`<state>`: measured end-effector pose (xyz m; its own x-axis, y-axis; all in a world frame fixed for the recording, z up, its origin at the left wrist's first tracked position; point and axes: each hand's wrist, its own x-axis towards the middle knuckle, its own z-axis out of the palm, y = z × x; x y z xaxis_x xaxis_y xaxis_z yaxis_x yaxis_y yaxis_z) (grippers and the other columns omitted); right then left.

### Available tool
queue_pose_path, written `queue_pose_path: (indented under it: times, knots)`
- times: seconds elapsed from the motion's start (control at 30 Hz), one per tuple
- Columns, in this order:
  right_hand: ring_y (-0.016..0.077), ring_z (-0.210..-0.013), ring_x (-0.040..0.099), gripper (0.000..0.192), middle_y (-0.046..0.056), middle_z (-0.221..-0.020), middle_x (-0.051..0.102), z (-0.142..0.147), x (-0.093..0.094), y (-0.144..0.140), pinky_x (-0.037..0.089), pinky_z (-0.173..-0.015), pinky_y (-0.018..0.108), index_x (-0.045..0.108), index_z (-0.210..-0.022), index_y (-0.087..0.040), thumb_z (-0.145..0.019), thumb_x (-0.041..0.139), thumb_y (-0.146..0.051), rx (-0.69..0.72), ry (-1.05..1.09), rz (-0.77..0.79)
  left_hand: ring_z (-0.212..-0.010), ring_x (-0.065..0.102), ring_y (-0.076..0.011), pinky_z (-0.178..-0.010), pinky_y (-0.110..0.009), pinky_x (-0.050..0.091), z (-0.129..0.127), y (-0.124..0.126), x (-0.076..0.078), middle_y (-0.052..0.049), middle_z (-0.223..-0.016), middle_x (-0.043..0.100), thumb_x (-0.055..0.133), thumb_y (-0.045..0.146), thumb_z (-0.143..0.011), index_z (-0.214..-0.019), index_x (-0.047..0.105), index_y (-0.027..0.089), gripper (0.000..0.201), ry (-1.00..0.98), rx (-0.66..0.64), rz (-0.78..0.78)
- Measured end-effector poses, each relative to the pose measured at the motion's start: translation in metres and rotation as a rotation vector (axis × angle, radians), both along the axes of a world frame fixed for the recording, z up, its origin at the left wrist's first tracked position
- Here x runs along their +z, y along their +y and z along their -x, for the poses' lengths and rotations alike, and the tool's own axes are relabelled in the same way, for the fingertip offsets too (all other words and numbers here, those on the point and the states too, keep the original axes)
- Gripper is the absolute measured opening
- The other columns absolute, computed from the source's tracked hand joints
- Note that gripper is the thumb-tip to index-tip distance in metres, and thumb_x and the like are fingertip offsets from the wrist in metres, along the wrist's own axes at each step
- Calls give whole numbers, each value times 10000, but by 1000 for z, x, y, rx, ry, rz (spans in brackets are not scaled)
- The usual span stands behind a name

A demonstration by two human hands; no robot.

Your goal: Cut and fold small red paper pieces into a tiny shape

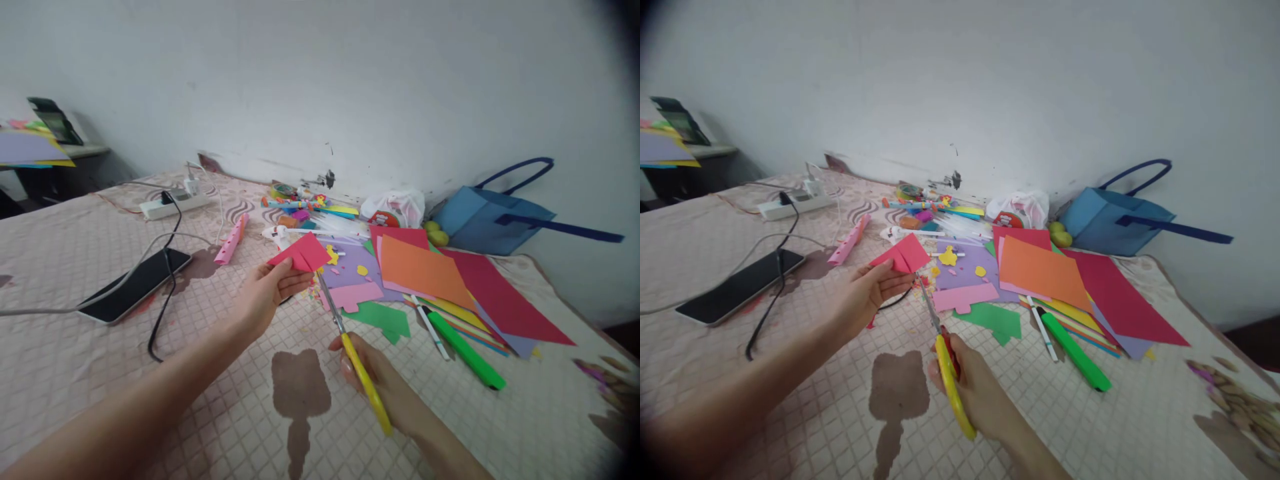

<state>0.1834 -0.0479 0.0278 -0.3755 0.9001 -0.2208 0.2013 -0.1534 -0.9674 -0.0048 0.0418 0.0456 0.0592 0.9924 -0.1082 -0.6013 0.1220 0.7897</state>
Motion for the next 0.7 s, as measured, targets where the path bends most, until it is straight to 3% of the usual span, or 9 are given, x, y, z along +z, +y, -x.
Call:
queue_pose_path:
  times: [0.7]
  knots:
    - [119, -564, 413, 425, -20, -658, 453, 0, -11, -2, 351, -518, 240, 543, -940, -197, -817, 470, -597, -65, -125, -115, -699, 704, -195, -658, -269, 573, -8, -11, -5, -114, -770, 720, 622, 287, -805, -822, 622, 90, 197, 159, -121, -19]
